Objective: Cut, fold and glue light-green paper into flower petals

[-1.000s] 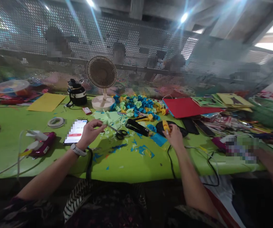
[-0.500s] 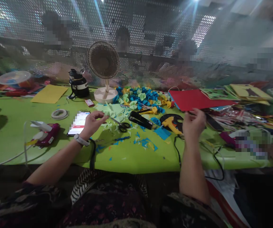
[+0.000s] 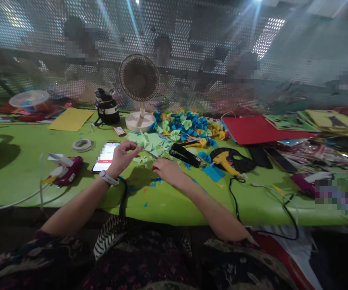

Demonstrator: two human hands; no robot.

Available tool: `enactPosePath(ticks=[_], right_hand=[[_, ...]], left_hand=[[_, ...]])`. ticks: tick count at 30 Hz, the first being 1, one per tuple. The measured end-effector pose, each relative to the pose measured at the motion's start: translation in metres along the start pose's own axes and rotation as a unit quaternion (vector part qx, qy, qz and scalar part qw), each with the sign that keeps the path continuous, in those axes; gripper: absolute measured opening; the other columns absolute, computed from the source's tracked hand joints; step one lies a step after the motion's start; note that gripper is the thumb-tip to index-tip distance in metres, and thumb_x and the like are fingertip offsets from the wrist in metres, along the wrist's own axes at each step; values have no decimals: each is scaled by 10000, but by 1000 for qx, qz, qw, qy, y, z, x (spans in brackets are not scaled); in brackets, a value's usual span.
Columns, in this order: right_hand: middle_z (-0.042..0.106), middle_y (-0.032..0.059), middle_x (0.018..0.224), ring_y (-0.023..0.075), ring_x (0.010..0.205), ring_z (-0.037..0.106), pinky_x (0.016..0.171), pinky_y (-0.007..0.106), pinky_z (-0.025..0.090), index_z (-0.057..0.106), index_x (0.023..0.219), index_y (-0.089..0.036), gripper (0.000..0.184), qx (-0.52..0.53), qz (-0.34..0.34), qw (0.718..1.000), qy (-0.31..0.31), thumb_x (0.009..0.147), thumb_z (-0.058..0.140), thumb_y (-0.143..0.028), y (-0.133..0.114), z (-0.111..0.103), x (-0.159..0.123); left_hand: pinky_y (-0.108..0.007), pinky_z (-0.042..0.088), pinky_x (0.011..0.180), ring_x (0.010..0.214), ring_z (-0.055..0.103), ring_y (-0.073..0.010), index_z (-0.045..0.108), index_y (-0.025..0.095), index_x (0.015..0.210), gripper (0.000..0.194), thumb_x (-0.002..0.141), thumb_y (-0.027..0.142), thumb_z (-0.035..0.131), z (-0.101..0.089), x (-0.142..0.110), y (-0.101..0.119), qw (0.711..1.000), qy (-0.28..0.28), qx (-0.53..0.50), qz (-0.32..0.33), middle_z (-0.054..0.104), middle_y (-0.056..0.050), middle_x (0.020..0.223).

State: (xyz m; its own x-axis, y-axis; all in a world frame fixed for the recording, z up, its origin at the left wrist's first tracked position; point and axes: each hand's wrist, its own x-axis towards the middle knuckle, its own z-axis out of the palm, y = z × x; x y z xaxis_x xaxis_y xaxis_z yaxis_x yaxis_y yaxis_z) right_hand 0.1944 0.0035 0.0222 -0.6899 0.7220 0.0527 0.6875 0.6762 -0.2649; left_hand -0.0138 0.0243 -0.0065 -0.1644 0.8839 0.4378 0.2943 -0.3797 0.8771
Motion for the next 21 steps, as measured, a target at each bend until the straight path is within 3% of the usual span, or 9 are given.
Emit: enactPosePath(ticks=[8,16,21], right_hand=[[658,90,1000,221,918,591,733,295,416,634,972,-189,173,-54,7,998,-18,825,569,-124,-4,9,13],[668,82,950,210,879,603,701,281,402,657,897,-171,154,-30,20,999,-41,817,541,-109,-8,6,16],[674,67,898,190,828,606,714,279,410,671,848,-165,135,57,29,998,-18,785,564,-113,-5,5,14]], left_hand=[[-273,533,610,744,610,-170,642,179,656,296,705,461,716,1,-2,0,1000,-4,-9,5,639,-46,764],[-262,537,598,723,615,-159,639,176,651,290,695,450,724,2,-2,1,1000,-8,-19,-6,646,-37,757],[-272,559,580,669,623,-151,625,171,677,307,655,448,754,4,-5,5,994,-33,-74,-77,641,-16,694]])
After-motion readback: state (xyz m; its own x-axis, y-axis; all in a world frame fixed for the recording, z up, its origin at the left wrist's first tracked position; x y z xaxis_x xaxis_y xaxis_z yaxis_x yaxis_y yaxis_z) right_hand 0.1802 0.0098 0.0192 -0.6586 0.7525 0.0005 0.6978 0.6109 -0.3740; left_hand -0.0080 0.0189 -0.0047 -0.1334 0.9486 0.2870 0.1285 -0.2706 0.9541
